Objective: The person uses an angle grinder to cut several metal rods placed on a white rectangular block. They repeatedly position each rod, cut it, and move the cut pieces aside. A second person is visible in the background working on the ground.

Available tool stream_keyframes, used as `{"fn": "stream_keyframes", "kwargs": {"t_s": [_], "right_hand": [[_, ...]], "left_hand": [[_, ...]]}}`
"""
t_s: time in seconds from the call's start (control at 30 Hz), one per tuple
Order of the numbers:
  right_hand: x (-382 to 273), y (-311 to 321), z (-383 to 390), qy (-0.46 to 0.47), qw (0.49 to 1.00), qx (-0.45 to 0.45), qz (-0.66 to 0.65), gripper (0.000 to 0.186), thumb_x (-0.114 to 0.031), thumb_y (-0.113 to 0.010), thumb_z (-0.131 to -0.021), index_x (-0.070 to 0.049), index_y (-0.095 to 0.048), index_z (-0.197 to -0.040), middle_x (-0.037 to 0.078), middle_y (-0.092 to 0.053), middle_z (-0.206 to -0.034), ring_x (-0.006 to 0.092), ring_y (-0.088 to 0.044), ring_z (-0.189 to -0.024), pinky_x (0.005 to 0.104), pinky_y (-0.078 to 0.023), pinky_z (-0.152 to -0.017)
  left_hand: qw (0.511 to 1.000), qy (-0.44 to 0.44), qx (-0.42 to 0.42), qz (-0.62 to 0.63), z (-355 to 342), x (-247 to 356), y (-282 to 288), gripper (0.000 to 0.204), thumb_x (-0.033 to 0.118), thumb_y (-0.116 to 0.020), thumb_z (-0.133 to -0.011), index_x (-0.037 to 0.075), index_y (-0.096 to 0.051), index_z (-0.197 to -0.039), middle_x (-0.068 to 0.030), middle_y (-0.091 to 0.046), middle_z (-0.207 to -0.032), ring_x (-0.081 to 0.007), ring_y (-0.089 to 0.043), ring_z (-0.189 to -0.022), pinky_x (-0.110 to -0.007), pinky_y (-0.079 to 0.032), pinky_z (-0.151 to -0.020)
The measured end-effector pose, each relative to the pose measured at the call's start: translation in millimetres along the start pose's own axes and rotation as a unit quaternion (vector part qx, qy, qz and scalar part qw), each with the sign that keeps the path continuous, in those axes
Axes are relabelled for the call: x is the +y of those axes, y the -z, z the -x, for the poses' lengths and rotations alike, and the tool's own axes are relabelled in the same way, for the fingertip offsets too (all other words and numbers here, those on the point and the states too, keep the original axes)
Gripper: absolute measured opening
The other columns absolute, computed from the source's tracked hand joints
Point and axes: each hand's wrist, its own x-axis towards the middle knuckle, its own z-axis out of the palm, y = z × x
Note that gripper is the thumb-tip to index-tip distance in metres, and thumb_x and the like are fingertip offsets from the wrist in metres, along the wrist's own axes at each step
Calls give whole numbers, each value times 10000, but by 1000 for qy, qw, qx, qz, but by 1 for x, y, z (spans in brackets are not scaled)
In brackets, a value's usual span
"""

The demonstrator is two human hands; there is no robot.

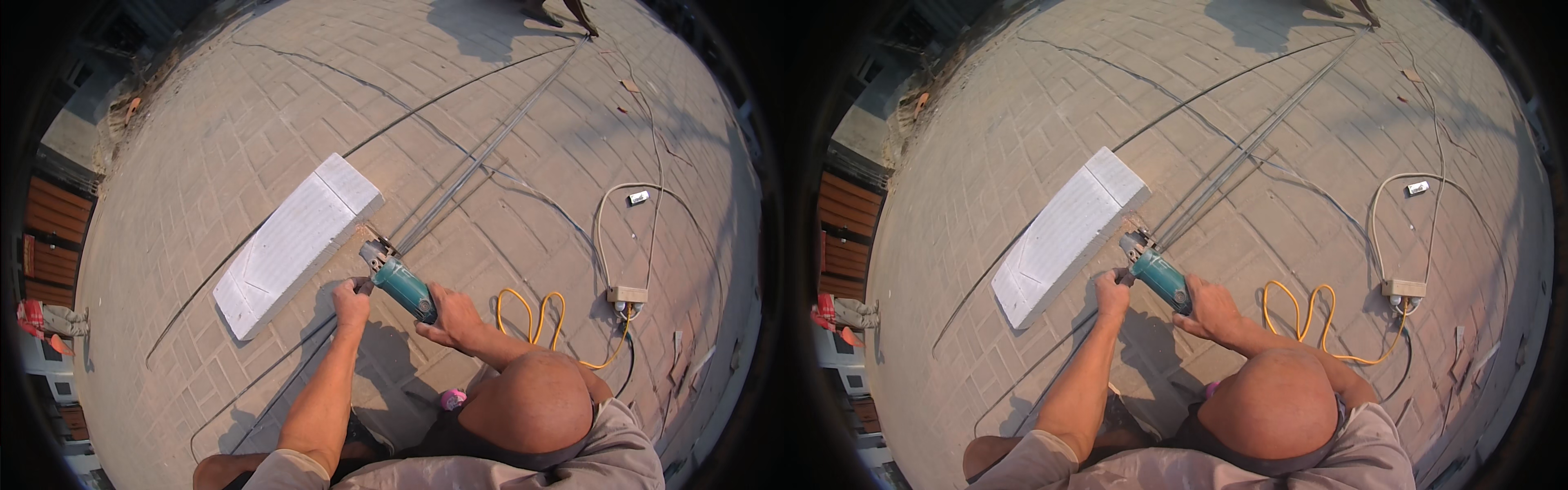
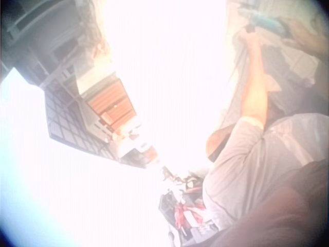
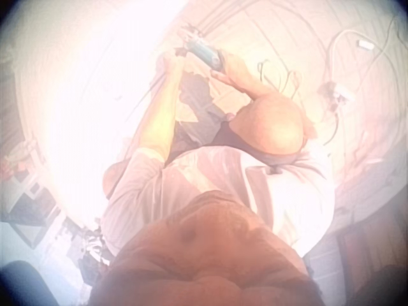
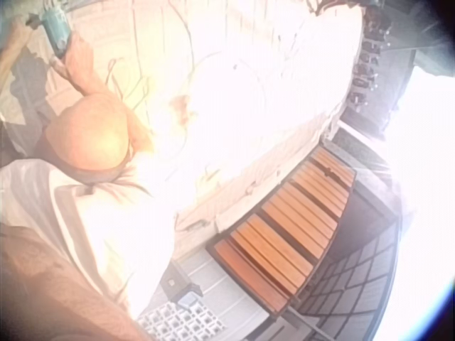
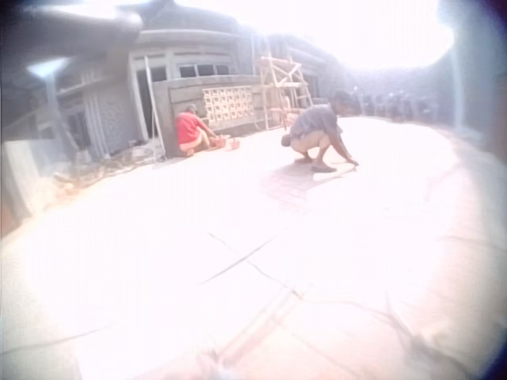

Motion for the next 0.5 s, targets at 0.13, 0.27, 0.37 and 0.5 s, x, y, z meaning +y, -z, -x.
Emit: {"fn": "stream_keyframes", "kwargs": {"t_s": [0.13, 0.27, 0.37, 0.5], "right_hand": [[-4, 4, 2, -14, 1000, -10, 1, 682, -368, -811, -808, 70, -552, -1261, 318, -712, -925, 529, -706, -887, 579, -571, -827], [-4, 2, 0, -31, 999, -17, -3, 666, -361, -807, -800, 64, -561, -1250, 322, -709, -928, 531, -707, -896, 579, -570, -832], [-1, -2, 1, -34, 999, -5, -21, 647, -353, -807, -792, 53, -573, -1237, 318, -711, -927, 527, -711, -896, 573, -571, -833], [-2, 1, 4, 1, 996, 58, -75, 612, -343, -814, -780, 30, -596, -1214, 300, -718, -922, 515, -713, -881, 552, -569, -818]], "left_hand": [[1000, -10, 10, 18, -1, -5, -2, 156, 78, -827, -910, -34, -832, -1019, -168, -816, -876, -224, -761, -800, -369, -579, -775], [1000, -10, -2, 7, -6, -12, 1, 155, 97, -820, -926, -18, -837, -1027, -161, -821, -894, -221, -761, -805, -367, -577, -765], [1000, -15, -9, 14, -4, -8, 4, 166, 113, -812, -937, -12, -837, -1045, -160, -824, -909, -236, -762, -806, -377, -576, -766], [999, -27, -24, -15, -4, 5, 10, 173, 122, -806, -943, -2, -836, -1061, -178, -820, -934, -275, -770, -845, -399, -581, -809]]}}
